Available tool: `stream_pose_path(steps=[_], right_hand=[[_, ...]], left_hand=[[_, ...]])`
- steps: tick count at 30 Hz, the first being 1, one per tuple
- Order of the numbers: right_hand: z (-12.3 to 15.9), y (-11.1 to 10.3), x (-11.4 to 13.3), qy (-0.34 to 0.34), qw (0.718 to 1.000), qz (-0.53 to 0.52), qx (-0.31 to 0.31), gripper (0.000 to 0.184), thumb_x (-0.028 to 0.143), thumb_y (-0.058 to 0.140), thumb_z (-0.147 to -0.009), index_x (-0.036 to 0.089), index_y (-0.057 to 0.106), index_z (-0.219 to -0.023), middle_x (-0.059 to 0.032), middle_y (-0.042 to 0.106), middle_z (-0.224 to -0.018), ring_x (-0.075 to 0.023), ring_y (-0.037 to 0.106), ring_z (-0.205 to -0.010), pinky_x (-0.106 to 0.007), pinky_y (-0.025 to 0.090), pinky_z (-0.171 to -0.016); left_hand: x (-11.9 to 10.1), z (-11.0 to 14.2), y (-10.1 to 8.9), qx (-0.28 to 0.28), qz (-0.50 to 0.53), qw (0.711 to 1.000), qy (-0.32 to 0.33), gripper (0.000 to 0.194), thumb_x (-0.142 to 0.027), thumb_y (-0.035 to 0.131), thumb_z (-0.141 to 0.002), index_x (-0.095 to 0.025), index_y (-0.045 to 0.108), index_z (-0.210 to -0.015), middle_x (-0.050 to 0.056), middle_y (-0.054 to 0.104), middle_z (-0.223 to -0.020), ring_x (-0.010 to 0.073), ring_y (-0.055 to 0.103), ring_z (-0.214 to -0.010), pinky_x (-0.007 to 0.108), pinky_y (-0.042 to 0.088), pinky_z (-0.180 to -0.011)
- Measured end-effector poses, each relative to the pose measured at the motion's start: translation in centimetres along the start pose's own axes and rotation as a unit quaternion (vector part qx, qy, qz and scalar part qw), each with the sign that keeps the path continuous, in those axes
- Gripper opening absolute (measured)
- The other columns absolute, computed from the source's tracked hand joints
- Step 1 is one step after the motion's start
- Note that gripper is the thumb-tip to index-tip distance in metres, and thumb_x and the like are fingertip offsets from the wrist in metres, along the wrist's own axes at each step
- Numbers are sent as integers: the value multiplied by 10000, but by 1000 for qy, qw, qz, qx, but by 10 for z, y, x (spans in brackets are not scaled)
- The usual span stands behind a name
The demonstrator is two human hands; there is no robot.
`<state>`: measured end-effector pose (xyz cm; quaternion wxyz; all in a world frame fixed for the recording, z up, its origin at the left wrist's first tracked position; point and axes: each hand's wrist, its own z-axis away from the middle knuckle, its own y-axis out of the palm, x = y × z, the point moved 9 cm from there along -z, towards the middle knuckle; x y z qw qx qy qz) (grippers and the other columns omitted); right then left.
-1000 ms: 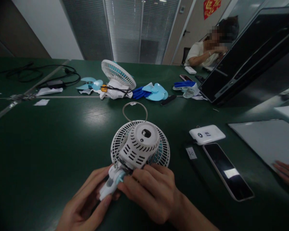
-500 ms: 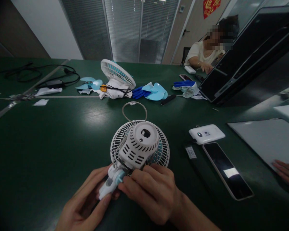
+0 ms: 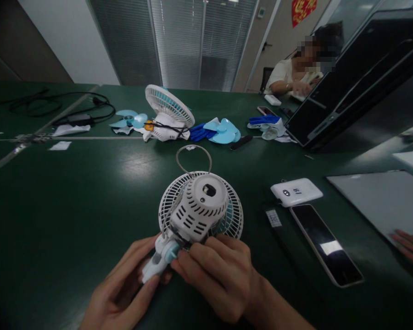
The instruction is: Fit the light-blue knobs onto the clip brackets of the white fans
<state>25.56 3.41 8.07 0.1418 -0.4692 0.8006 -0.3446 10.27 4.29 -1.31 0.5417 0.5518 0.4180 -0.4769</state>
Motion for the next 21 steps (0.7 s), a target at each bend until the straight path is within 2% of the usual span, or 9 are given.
stream_pose_path(steps=[3, 6, 10, 15, 18, 21], right_hand=[[1, 1, 3, -38, 999, -18, 34, 231, 108, 525, -1007, 113, 721, -1130, -35, 726, -878, -117, 651, -683, -268, 496, -526], [1, 1, 0, -36, 998, -14, 52, 245, 128, 518, -1020, 108, 713, -1166, -31, 732, -900, -115, 652, -675, -277, 496, -525], [1, 0, 0, -13, 1000, 17, 14, 144, 152, 718, -922, 112, 741, -1058, -10, 730, -850, -109, 647, -678, -267, 509, -567], [4, 0, -6, 23, 999, 33, -19, 51, 105, 752, -876, 130, 734, -917, 2, 700, -792, -88, 609, -630, -246, 497, -574], [5, 0, -5, -5, 1000, 8, 2, 116, 109, 675, -928, 117, 737, -1025, -26, 710, -850, -113, 632, -679, -264, 496, -573], [6, 4, -4, -31, 998, -21, 51, 244, 102, 572, -974, 103, 709, -1176, -45, 714, -909, -125, 632, -693, -276, 470, -535]], left_hand=[[-1, -1, 0, 0, -5, 1000, 4, 337, -251, 699, -910, -342, 743, -1231, 49, 677, -1235, 190, 713, -997, 205, 629, -823], [-2, -2, -1, 7, -14, 1000, 10, 352, -241, 683, -921, -347, 728, -1253, 49, 682, -1237, 190, 720, -993, 207, 632, -828], [-2, -2, 1, 44, -44, 998, 19, 403, -206, 667, -931, -375, 696, -1296, 48, 672, -1262, 195, 722, -1020, 214, 631, -850], [1, 0, -2, 10, -16, 1000, 6, 363, -248, 695, -916, -345, 721, -1265, 55, 681, -1225, 181, 731, -931, 203, 642, -789], [0, 1, 0, 1, -6, 1000, 3, 343, -268, 705, -910, -337, 735, -1245, 57, 684, -1222, 191, 726, -960, 205, 642, -788], [0, 0, 0, 0, -7, 1000, 3, 329, -267, 706, -909, -329, 743, -1230, 58, 690, -1222, 193, 725, -974, 214, 640, -811]])
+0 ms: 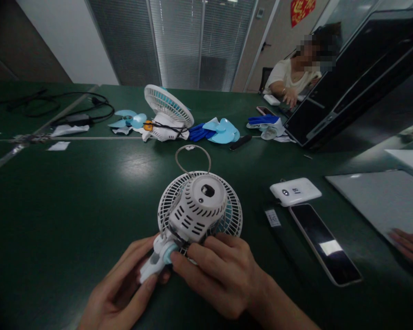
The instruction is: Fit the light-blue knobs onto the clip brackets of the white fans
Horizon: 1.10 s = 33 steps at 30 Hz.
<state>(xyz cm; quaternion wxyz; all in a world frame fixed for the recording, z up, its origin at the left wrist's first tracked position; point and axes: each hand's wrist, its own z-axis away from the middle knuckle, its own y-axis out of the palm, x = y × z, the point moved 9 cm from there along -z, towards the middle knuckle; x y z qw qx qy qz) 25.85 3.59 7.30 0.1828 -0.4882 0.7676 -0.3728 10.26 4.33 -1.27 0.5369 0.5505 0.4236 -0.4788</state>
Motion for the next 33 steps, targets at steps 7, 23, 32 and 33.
stream_pose_path(steps=[7, 23, 32, 33], right_hand=[[-1, 4, 2, -25, 999, -14, 16, 357, 122, 638, -939, 197, 674, -1287, -21, 716, -980, -115, 602, -677, -277, 434, -507], [-4, 11, 7, 60, 997, -40, -12, 262, 113, 499, -1018, 102, 693, -1193, -60, 738, -960, -115, 690, -782, -240, 533, -630], [5, 14, 4, 60, 997, -52, -6, 259, 106, 586, -978, 98, 660, -1226, -61, 735, -975, -120, 708, -807, -236, 537, -627], [6, 13, 3, 59, 997, -44, -3, 265, 112, 605, -971, 98, 658, -1230, -56, 736, -967, -119, 708, -797, -237, 539, -620]], left_hand=[[0, -1, -4, 14, -50, 999, 16, 363, -221, 701, -905, -346, 735, -1244, 57, 695, -1247, 223, 695, -1113, 228, 633, -862], [-3, 0, -1, 14, -32, 999, 25, 410, -230, 672, -927, -396, 697, -1301, 32, 686, -1212, 157, 709, -969, 171, 618, -804], [0, 2, -3, -2, -33, 999, 14, 357, -263, 689, -920, -345, 727, -1265, 57, 675, -1271, 212, 688, -1090, 221, 620, -873], [0, 2, -3, -3, -31, 999, 15, 356, -263, 684, -923, -349, 725, -1266, 55, 676, -1267, 215, 688, -1098, 221, 622, -870]])
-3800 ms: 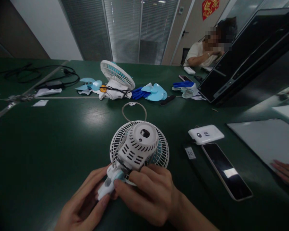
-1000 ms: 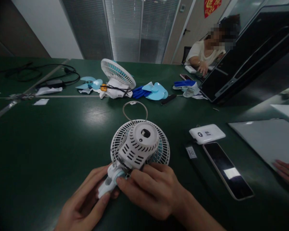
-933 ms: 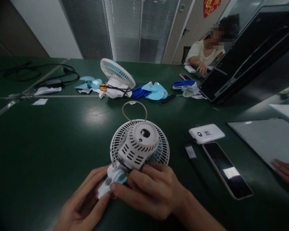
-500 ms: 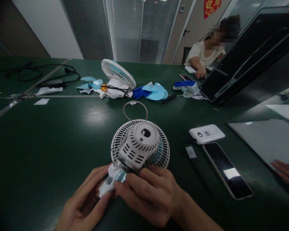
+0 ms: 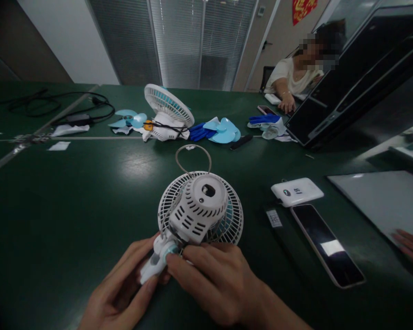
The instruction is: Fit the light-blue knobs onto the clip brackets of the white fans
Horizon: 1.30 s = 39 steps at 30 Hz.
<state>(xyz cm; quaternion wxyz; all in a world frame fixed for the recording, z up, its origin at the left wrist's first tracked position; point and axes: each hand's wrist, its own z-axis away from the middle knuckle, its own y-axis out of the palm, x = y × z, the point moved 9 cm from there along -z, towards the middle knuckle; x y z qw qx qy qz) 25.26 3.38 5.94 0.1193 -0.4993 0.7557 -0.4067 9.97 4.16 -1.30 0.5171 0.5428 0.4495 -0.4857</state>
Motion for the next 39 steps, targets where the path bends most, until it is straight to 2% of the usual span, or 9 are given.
stream_pose_path(steps=[3, 8, 11, 16, 22, 25, 27, 31, 39], right_hand=[[-1, -4, -1, 14, 999, 32, -22, 240, 130, 675, -946, 102, 669, -1184, -23, 740, -886, -101, 695, -721, -228, 538, -603], [-8, -6, -5, 70, 996, 31, -49, 28, 148, 662, -960, 149, 686, -945, 20, 710, -754, -76, 647, -616, -225, 513, -591], [-11, -9, -3, 47, 998, 25, -45, 75, 140, 624, -969, 143, 691, -1001, 13, 687, -762, -82, 630, -614, -231, 492, -569], [-12, -11, 4, -41, 999, 25, 17, 235, 131, 502, -1002, 136, 714, -1103, -8, 660, -766, -110, 602, -585, -254, 447, -497], [-9, -10, -1, 15, 999, 37, -35, 101, 119, 684, -929, 110, 706, -1027, -1, 677, -760, -94, 600, -602, -245, 471, -548], [-11, -11, -2, 36, 997, 45, -55, 39, 115, 671, -938, 121, 697, -967, 2, 684, -751, -87, 606, -607, -236, 492, -572], [-14, -14, 1, 12, 998, 39, -53, 106, 122, 600, -976, 120, 703, -999, -2, 677, -751, -87, 603, -602, -233, 485, -549], [-16, -16, 6, -46, 998, 36, 5, 265, 128, 467, -1017, 122, 722, -1090, -22, 678, -786, -113, 627, -620, -252, 477, -500], [-9, -14, 2, -18, 997, 73, -29, 178, 197, 744, -914, 117, 722, -1071, 9, 707, -776, -92, 631, -619, -245, 507, -544]], left_hand=[[0, 1, 0, -3, -1, 1000, 4, 357, -258, 672, -931, -349, 720, -1272, 57, 670, -1273, 209, 705, -1059, 220, 636, -838], [1, 1, 0, -7, -6, 1000, -4, 345, -261, 688, -916, -328, 733, -1251, 68, 681, -1243, 192, 725, -951, 226, 652, -790], [-1, 0, -1, -8, -11, 1000, -7, 333, -268, 698, -905, -322, 745, -1231, 70, 688, -1240, 208, 724, -992, 221, 650, -785], [-1, -1, -1, -5, -10, 1000, -11, 338, -271, 698, -903, -291, 744, -1237, 80, 689, -1224, 211, 719, -990, 242, 647, -819], [1, 0, 0, -3, 5, 1000, -9, 354, -257, 698, -906, -323, 730, -1252, 64, 678, -1219, 206, 721, -990, 238, 645, -818], [1, 0, 1, 2, 1, 1000, -12, 351, -261, 698, -906, -322, 729, -1251, 66, 684, -1209, 197, 728, -949, 226, 647, -783], [-1, -1, 1, 4, -5, 1000, -9, 342, -265, 702, -904, -316, 735, -1240, 68, 692, -1193, 195, 728, -941, 224, 646, -777], [-4, -3, 1, 5, -6, 1000, -3, 338, -270, 699, -905, -301, 735, -1240, 72, 703, -1176, 188, 731, -906, 243, 650, -785], [1, 0, -1, -10, -8, 1000, -6, 344, -257, 687, -909, -319, 730, -1245, 63, 676, -1239, 222, 710, -1069, 244, 639, -835]])
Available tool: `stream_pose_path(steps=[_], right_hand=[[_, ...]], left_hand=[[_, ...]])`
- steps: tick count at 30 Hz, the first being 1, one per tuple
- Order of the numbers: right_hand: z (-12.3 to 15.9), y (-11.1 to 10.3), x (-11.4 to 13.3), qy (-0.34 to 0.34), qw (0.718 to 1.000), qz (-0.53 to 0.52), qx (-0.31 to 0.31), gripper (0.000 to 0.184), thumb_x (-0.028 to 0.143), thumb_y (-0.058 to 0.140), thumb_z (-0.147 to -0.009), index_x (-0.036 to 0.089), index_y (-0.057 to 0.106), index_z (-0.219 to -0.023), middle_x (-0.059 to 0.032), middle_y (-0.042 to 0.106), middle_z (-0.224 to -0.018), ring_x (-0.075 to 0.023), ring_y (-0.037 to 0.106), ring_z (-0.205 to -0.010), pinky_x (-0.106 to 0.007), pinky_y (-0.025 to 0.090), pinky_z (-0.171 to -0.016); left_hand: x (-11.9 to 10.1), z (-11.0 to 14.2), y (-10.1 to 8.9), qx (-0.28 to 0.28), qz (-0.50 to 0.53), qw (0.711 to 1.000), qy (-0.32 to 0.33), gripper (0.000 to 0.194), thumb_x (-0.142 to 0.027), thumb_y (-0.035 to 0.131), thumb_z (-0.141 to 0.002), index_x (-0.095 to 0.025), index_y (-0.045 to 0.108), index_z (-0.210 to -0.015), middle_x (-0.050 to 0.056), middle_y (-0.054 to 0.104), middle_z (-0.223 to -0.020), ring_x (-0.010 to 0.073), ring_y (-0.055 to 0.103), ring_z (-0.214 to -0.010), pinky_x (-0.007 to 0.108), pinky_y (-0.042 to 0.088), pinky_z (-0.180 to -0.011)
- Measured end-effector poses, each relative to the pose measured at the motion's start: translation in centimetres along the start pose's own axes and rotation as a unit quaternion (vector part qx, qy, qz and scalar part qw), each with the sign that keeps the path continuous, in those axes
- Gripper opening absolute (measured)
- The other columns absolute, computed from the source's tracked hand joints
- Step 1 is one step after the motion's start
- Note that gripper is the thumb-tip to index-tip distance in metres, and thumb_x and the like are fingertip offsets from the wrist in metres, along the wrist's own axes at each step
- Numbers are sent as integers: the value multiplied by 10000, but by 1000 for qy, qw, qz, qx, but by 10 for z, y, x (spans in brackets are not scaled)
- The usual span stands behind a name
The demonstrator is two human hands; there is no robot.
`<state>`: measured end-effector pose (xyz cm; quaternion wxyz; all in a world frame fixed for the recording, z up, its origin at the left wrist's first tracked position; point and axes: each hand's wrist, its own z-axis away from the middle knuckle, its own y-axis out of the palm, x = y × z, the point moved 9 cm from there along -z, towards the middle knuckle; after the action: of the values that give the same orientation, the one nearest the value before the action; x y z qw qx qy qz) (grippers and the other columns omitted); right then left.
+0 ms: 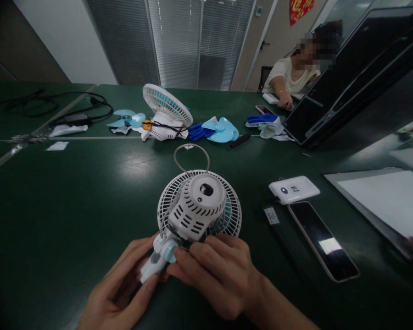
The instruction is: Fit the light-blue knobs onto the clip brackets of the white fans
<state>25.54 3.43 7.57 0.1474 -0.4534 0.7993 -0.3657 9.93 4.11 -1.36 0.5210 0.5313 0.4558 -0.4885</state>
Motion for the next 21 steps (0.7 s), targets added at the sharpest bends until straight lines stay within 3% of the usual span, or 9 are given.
stream_pose_path(steps=[5, 9, 15, 21], right_hand=[[-3, 2, -2, 36, 999, -6, -23, 21, 131, 711, -915, 131, 707, -936, 15, 685, -722, -84, 607, -579, -241, 484, -538], [-2, 2, -3, 46, 998, -7, -38, 76, 86, 693, -898, 140, 680, -847, 12, 657, -697, -84, 575, -556, -243, 459, -525], [4, 2, -1, 3, 1000, -24, -10, 115, 127, 719, -894, 119, 724, -1008, -15, 685, -809, -105, 593, -618, -262, 455, -534], [7, -1, -1, -34, 999, -7, 12, 273, 95, 607, -945, 135, 715, -1192, -46, 699, -909, -130, 636, -706, -275, 494, -561]], left_hand=[[-2, -1, 3, 20, 10, 1000, 6, 360, -238, 679, -916, -332, 721, -1260, 57, 682, -1204, 182, 727, -943, 229, 643, -800], [-2, -2, 4, 25, 24, 999, 0, 357, -230, 675, -922, -328, 721, -1262, 52, 682, -1191, 178, 725, -963, 207, 633, -815], [3, -2, 2, 9, 32, 999, -18, 336, -252, 702, -910, -313, 734, -1239, 56, 671, -1211, 196, 693, -1043, 207, 618, -853], [2, -2, 3, 27, 28, 999, -7, 352, -250, 672, -932, -334, 712, -1271, 50, 672, -1193, 162, 715, -925, 205, 626, -811]])
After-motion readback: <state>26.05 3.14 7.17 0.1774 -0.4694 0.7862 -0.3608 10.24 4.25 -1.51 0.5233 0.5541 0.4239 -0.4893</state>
